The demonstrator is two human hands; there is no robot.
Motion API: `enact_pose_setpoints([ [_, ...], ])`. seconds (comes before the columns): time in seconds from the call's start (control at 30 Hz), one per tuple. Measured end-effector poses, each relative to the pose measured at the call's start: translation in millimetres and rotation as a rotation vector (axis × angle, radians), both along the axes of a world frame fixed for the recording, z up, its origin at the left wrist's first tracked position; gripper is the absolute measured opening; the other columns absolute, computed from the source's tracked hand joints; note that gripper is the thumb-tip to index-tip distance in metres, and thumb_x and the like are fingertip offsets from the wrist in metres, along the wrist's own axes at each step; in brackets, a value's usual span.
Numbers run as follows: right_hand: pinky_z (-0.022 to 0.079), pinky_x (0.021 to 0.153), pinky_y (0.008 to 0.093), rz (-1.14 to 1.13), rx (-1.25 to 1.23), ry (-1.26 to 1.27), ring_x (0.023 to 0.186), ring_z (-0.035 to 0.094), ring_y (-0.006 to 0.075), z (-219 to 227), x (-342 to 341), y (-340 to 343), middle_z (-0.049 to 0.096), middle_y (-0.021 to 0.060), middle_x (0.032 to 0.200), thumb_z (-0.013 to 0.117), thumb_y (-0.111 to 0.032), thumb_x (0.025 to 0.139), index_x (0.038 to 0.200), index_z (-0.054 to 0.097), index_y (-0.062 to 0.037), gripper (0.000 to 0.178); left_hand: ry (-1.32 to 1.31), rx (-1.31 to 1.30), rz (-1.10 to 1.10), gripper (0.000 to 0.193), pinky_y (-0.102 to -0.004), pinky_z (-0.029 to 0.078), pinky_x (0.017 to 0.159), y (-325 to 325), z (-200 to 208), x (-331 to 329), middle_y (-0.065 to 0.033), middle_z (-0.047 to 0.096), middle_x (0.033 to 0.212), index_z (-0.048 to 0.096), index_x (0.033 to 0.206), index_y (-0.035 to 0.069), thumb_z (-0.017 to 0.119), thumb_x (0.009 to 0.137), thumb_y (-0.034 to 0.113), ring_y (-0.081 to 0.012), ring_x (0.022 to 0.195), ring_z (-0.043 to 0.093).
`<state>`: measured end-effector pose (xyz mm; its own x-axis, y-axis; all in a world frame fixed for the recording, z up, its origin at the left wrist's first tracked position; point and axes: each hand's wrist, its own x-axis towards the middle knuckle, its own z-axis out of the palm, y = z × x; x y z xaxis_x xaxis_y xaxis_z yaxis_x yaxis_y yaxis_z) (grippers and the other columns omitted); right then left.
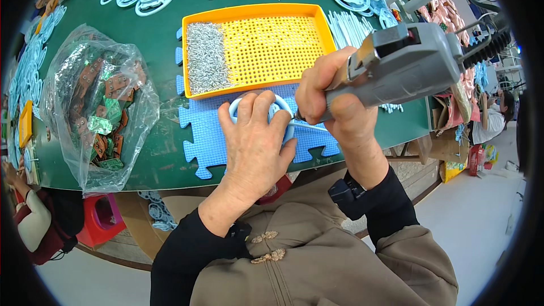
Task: Assembling plastic toy parts using a power screwdriver on a production line.
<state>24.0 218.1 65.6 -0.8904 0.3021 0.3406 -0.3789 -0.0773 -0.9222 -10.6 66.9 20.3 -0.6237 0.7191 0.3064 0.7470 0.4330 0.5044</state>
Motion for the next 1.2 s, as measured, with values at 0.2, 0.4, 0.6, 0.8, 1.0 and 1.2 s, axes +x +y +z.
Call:
enact_pose_setpoints([
  [0.2,0.038,0.041,0.0267,0.048,0.007,-0.019,0.047,0.047,0.0132,5.2,-3.4,3.5,0.049,0.0023,0.061,0.072,-0.055,0.087,0.095,0.049,-0.0073,0.053,-0.022,0.025,-0.021,0.041,-0.051,0.032,0.098,0.0,0.9,0.3,-0.0111,0.05,0.121,0.065,0.103,0.011,0.081,0.066,0.018,-0.0321,0.119,0.046],
  [0.4,0.038,0.042,0.0278,0.073,-0.019,-0.019,0.047,0.047,0.013,1.7,-4.6,11.2,0.049,0.0017,0.06,0.07,-0.057,0.087,0.095,0.049,-0.0078,0.054,0.004,-0.001,-0.034,0.042,-0.0537,0.031,0.098,-3.2,2.7,0.8,-0.0136,0.05,0.123,0.065,0.103,0.009,0.082,0.067,0.019,-0.0331,0.12,0.046],
  [0.6,0.038,0.043,0.0283,0.169,0.033,-0.09,0.047,0.047,0.013,13.6,-4.7,13.8,0.049,0.0007,0.061,0.068,-0.061,0.087,0.103,0.053,-0.0072,0.058,-0.03,0.024,-0.073,0.042,-0.0545,0.031,0.098,-5.3,-1.0,-0.1,-0.0146,0.05,0.124,0.065,0.102,0.008,0.082,0.066,0.019,-0.0348,0.12,0.045],
  [0.8,0.041,0.057,0.0299,-0.064,0.147,0.18,0.058,0.049,0.0131,23.5,-55.0,60.6,0.053,0.001,0.069,0.06,-0.057,0.094,0.115,0.056,-0.0014,0.06,-0.051,0.052,-0.079,0.048,-0.053,0.034,0.097,4.1,4.0,2.3,-0.0157,0.048,0.126,0.063,0.108,0.008,0.084,0.065,0.017,-0.0362,0.119,0.045],
  [1.0,0.045,0.055,0.0304,-0.181,0.162,0.225,0.057,0.056,0.0144,7.4,-84.3,72.9,0.058,0.0031,0.068,0.067,-0.053,0.091,0.11,0.059,-0.0013,0.056,-0.237,0.228,-0.092,0.072,-0.051,0.038,0.106,-3.3,-0.9,3.3,-0.0222,0.044,0.137,0.059,0.126,0.007,0.089,0.061,0.019,-0.0438,0.13,0.04],
  [1.2,0.05,0.052,0.0247,-0.196,0.043,0.229,0.053,0.061,0.0126,-0.8,-90.6,72.4,0.06,0.0041,0.06,0.076,-0.045,0.087,0.098,0.062,-0.0006,0.048,-0.189,0.054,-0.101,0.09,-0.0512,0.032,0.109,-33.7,-1.9,-13.9,-0.014,0.048,0.142,0.055,0.135,0.003,0.089,0.058,0.036,-0.0399,0.132,0.039],
])
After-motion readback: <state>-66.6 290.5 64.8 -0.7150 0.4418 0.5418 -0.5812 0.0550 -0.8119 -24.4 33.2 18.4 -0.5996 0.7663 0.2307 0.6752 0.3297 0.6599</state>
